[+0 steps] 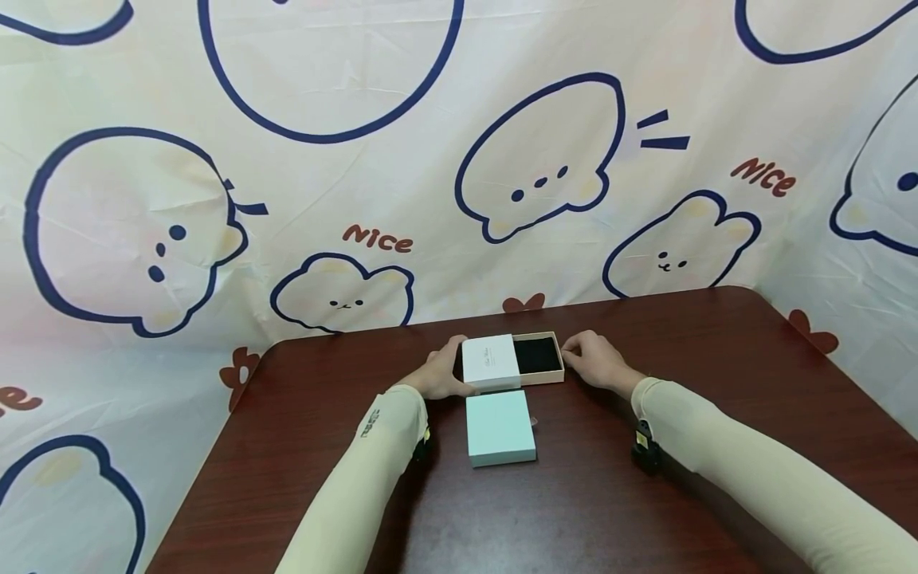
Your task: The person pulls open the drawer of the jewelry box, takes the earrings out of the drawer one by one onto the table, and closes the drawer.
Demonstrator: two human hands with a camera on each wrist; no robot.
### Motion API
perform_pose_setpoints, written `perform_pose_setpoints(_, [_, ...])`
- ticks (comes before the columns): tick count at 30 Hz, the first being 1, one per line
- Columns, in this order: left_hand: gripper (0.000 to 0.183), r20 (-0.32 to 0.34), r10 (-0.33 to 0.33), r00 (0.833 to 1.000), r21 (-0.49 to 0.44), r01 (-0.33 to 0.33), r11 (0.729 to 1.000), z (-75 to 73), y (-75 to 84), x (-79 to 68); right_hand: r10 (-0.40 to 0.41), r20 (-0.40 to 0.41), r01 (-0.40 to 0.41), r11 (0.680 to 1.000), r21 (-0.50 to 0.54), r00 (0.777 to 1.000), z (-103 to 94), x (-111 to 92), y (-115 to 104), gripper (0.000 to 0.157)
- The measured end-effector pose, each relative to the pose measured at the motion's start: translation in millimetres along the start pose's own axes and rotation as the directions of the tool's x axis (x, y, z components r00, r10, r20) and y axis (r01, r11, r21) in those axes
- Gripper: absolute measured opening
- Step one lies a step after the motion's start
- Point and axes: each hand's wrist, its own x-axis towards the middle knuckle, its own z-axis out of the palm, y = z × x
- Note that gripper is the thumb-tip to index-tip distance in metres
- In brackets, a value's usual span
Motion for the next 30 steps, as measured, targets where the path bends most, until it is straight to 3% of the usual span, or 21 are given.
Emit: perform_pose_setpoints(30, [0.102,-0.002,-0.003,1.0,0.009,0.003,1.0,-0.1,-0.1,-0.7,0.02,0.008,-0.02,1.0,0.018,1.0,2.5,-0.6,-5.4,0.023])
